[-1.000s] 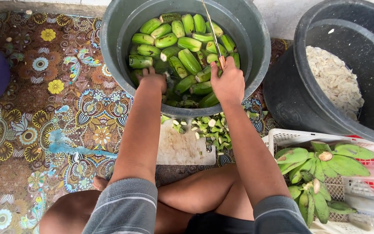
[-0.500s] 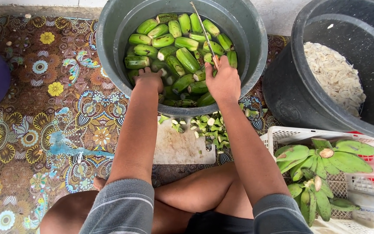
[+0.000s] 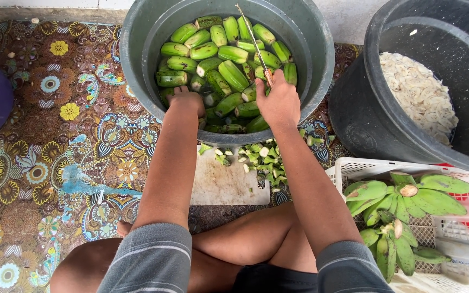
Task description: The person slices bananas on a cutting board using a knife, places the sliced pieces into a bucket of water, and removes fresh bananas from a crate to continue the process.
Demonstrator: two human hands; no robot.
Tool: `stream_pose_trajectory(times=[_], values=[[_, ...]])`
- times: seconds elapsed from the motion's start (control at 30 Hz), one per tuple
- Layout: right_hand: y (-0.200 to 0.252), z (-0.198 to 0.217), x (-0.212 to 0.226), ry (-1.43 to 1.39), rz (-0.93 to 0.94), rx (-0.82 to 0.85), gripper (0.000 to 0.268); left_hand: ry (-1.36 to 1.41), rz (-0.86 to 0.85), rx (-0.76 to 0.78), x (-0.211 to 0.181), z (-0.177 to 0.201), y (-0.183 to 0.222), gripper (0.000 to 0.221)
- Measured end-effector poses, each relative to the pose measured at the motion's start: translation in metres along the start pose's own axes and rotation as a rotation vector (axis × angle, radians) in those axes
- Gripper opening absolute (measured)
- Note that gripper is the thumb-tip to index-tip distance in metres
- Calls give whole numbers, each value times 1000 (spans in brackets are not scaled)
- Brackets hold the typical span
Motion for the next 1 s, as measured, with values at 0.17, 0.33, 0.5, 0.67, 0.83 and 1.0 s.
stream_pose_trajectory(times=[0.17,0.33,0.5,0.67,0.83,1.0], values=[[-2,-4,-5,23,-11,16,30,80,-8,-110,0,1,-23,46],[-2,-4,-5,14,-8,23,28,154,-29,-182,0,-4,-43,58],[1,8,-6,-178,160,-187,21,183,-116,-303,-2,3,-45,33],[47,63,-60,-387,217,-440,20,224,-362,-739,-14,46,19,16],[154,150,-204,-163,67,-469,22,346,-813,-1191,-25,68,117,10],[283,197,-359,52,-445,-418,15,648,-1113,-1292,-88,60,228,17]])
Point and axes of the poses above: each hand's wrist, its own y-axis away from the middle knuckle, its own z-axis out of the back of the hand, x = y × z, the point moved 6 cm from there along -y, towards the middle knuckle, and after that the axes turned 6 degrees about z, right-handed, at the moved point
